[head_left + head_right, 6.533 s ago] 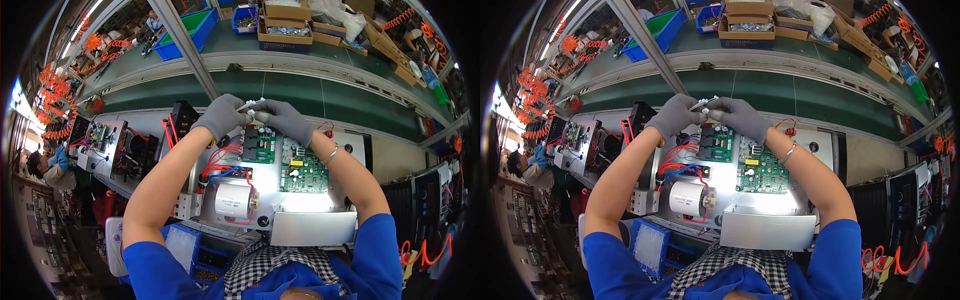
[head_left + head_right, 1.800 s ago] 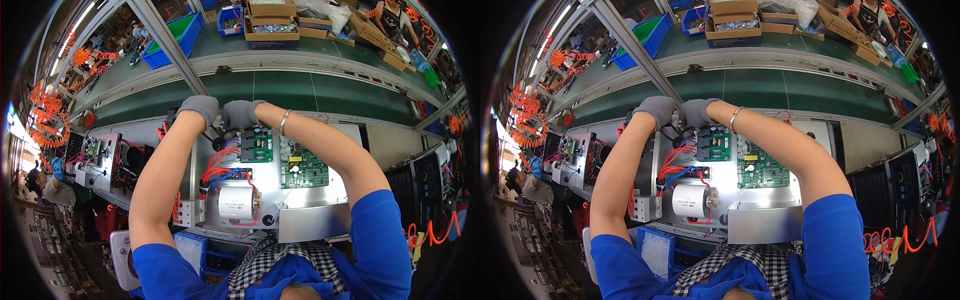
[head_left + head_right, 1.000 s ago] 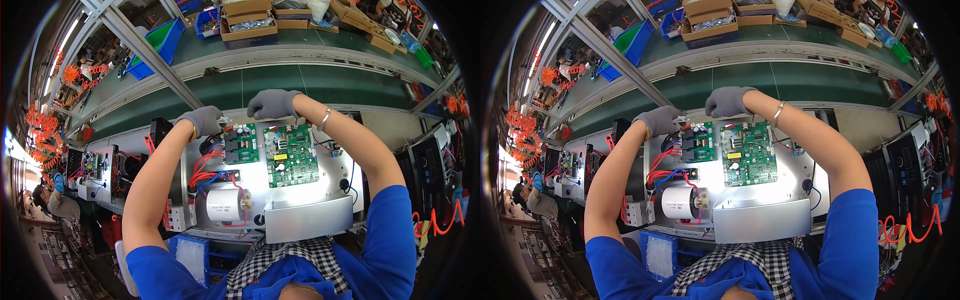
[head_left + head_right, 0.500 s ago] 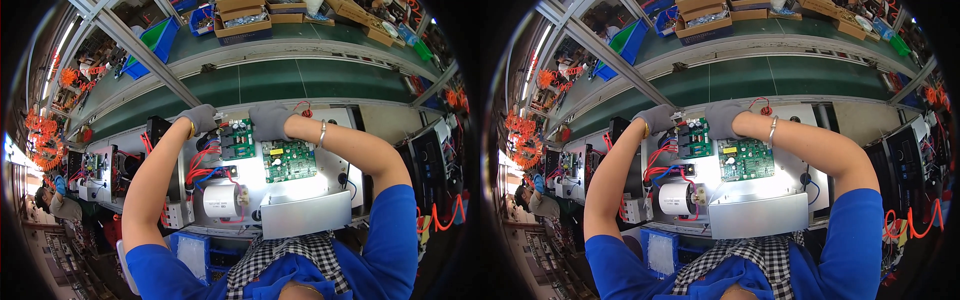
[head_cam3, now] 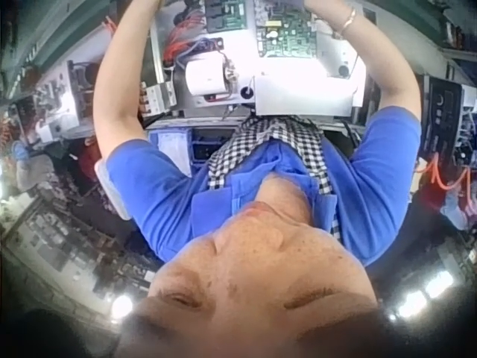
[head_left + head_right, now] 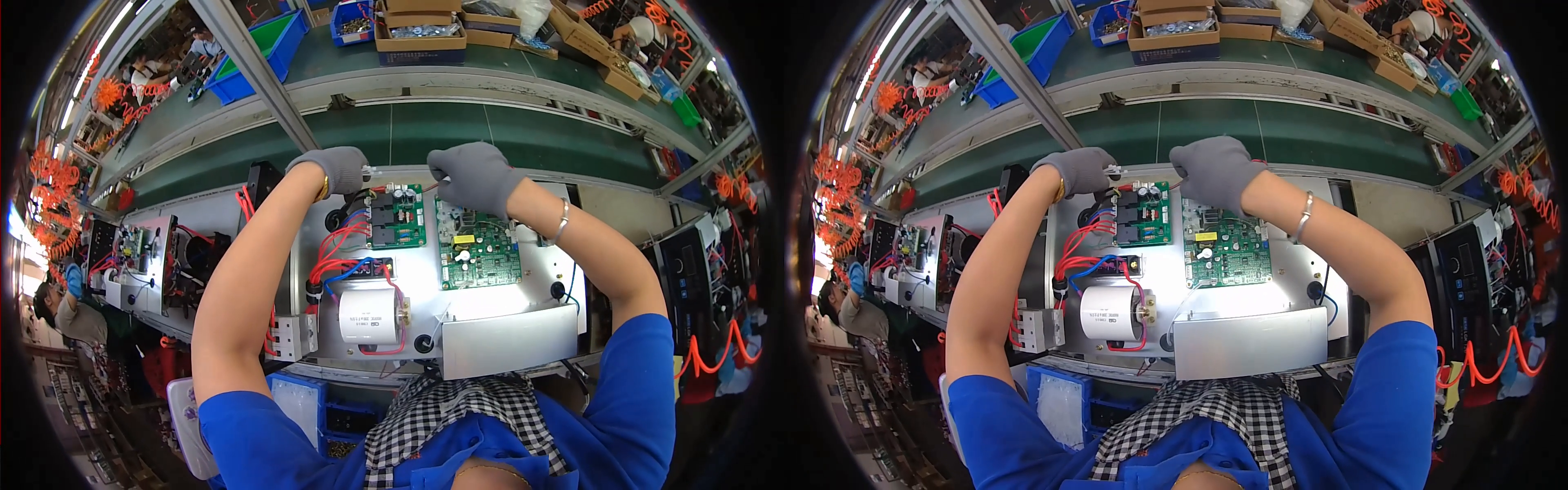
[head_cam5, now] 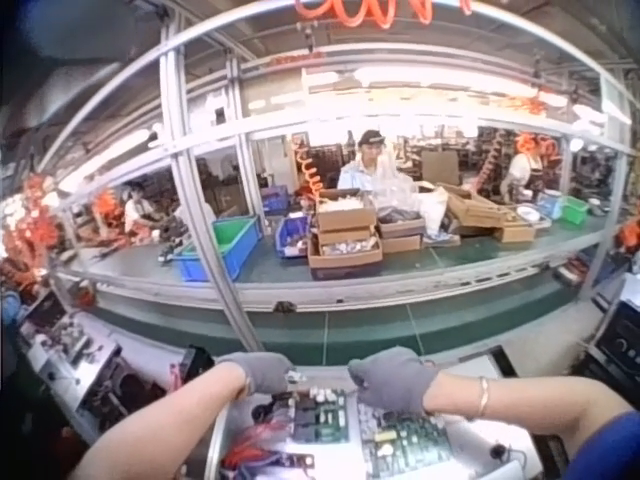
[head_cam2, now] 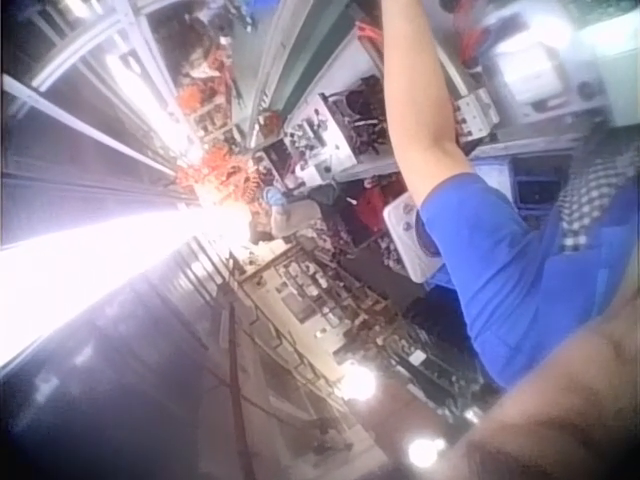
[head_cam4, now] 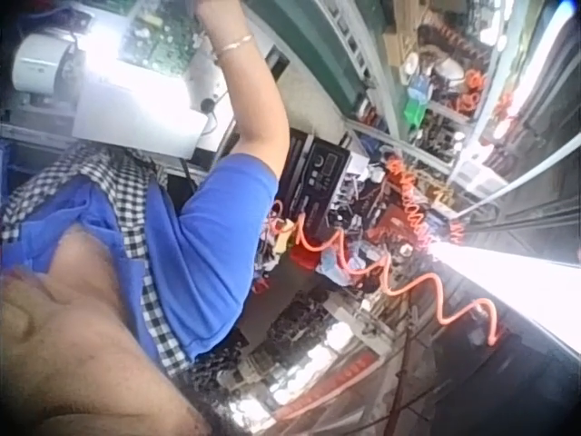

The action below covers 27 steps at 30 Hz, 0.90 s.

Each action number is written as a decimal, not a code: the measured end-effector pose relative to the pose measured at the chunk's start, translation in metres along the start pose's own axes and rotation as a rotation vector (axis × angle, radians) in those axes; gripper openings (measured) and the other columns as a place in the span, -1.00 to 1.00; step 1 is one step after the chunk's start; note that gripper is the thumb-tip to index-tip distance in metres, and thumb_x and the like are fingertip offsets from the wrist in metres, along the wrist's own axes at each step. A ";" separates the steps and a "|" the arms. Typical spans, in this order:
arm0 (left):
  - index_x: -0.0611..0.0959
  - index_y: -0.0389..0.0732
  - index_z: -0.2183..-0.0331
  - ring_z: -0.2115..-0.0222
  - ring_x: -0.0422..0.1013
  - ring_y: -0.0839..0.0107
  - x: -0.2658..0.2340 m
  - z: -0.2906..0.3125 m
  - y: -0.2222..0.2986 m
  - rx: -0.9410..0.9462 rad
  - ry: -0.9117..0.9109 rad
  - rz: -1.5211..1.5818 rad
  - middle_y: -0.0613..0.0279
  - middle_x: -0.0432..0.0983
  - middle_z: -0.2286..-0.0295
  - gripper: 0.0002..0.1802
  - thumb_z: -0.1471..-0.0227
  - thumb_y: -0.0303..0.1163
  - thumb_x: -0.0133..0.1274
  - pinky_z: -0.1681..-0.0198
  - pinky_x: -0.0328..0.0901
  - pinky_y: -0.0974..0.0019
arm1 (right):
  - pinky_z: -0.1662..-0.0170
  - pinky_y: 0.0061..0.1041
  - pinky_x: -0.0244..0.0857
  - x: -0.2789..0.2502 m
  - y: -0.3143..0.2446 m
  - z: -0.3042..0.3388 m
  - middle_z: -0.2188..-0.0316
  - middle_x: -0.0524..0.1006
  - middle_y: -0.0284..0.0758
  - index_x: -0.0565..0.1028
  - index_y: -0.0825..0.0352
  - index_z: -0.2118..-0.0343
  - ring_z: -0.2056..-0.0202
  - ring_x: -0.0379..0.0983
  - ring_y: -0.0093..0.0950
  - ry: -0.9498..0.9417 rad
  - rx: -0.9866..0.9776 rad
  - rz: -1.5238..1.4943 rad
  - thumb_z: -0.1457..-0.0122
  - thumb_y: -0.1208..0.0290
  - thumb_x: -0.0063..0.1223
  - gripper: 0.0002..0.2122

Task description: Install wiring, circuit boards, and connectors into a metal electronics housing on an assembly line.

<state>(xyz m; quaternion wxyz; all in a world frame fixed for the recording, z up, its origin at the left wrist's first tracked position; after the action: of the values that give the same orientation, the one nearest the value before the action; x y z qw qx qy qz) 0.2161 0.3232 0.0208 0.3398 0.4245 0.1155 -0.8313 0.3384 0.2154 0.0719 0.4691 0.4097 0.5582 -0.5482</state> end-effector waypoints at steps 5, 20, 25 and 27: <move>0.70 -0.28 0.31 0.41 0.51 0.06 -0.006 0.008 0.018 0.014 0.068 0.132 -0.09 0.61 0.37 -0.72 0.13 -0.47 0.04 0.28 0.41 0.13 | 0.32 -0.35 0.38 -0.003 -0.008 0.027 0.51 0.56 -0.27 0.51 0.27 0.37 0.44 0.53 -0.29 -0.056 -0.057 -0.231 -0.01 0.38 0.08 -0.87; 0.70 -0.22 0.31 0.62 0.42 0.59 -0.010 0.041 0.067 0.249 0.059 0.682 0.30 0.59 0.59 -0.61 -0.04 -0.07 0.19 0.47 0.29 0.37 | 0.23 -0.43 0.39 0.000 -0.023 0.013 0.34 0.61 -0.21 0.62 0.33 0.21 0.34 0.53 -0.28 -0.021 -0.302 -0.450 -0.07 0.37 0.27 -0.76; 0.71 -0.27 0.44 0.59 0.51 0.45 -0.009 0.038 0.070 0.201 0.042 0.556 0.21 0.60 0.62 -0.61 -0.06 -0.09 0.16 0.47 0.36 0.34 | 0.29 -0.42 0.38 -0.002 -0.016 0.008 0.44 0.59 -0.19 0.62 0.35 0.25 0.43 0.51 -0.29 0.076 -0.226 -0.346 -0.05 0.32 0.30 -0.74; 0.72 -0.27 0.43 0.60 0.45 0.49 -0.003 0.032 0.066 0.175 0.034 0.594 0.25 0.55 0.66 -0.60 -0.02 -0.07 0.15 0.44 0.29 0.34 | 0.31 -0.48 0.37 0.009 -0.010 0.008 0.47 0.59 -0.24 0.63 0.37 0.26 0.47 0.48 -0.45 -0.067 -0.083 -0.525 -0.08 0.31 0.30 -0.75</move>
<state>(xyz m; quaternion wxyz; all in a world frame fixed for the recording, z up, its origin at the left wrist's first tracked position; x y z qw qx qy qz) 0.2412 0.2600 0.0496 0.5278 0.4814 -0.0801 -0.6952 0.3268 0.2067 0.0660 0.3455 0.2129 0.6515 -0.6409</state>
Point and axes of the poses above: each hand's wrist, its own z-axis away from the middle knuckle, its own x-axis out of the palm, y = z × x, the point moved 10 cm from there along -z, towards the middle knuckle
